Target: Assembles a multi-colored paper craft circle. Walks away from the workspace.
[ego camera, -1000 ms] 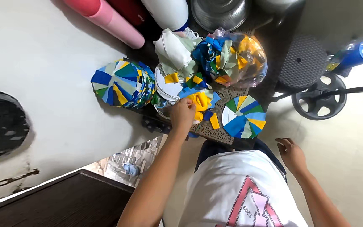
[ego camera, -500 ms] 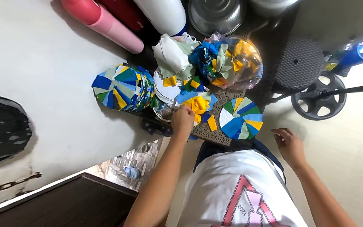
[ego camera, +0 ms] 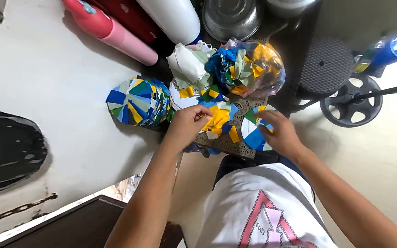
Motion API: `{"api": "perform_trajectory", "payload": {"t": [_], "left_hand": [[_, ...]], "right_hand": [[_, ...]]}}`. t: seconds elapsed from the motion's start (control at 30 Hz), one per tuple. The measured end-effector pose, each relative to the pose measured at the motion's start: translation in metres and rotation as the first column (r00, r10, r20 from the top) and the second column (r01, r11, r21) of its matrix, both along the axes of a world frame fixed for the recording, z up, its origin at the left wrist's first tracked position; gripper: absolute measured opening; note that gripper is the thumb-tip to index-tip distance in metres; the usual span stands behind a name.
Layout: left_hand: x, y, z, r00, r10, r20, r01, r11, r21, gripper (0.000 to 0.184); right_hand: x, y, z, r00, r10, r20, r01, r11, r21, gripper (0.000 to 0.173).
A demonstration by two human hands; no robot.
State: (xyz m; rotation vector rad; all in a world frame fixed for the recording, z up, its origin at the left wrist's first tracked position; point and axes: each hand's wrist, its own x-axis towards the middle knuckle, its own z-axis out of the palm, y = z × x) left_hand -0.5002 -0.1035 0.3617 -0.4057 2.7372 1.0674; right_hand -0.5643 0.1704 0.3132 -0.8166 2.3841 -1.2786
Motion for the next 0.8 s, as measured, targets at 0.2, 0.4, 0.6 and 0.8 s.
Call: {"api": "perform_trajectory", "payload": {"t": [0.2,0.4,0.6,0.8], "left_hand": [[0.018,0.022,0.027,0.984,-0.119,-0.132,0.15,0.956,0.254,0.011],[0.042,0.032,-0.011,0.989,0.147,0.011,-0.132,0.844,0.52,0.025],[0.065,0.083,-0.073,0.949,0.235,0.211,-0.311,0.81,0.497,0.021],[0.072,0.113,-0.102,0.914,0.133,0.383,-0.295,0.866,0.403,0.018]], "right_hand": [[-0.019,-0.055,0.01,0.715,0.417,0.561,-0.171,0.883,-0.438,0.059],[-0.01,-0.035,-0.027,0.413,0.39,0.823,0.031,0.897,-0.441,0.013],[-0.004,-0.01,-0.022,0.771,0.136,0.623,-0.267,0.956,0.121,0.015],[0.007,0.003,-0.03,0.838,0.136,0.529,-0.366,0.858,0.36,0.021]]}}
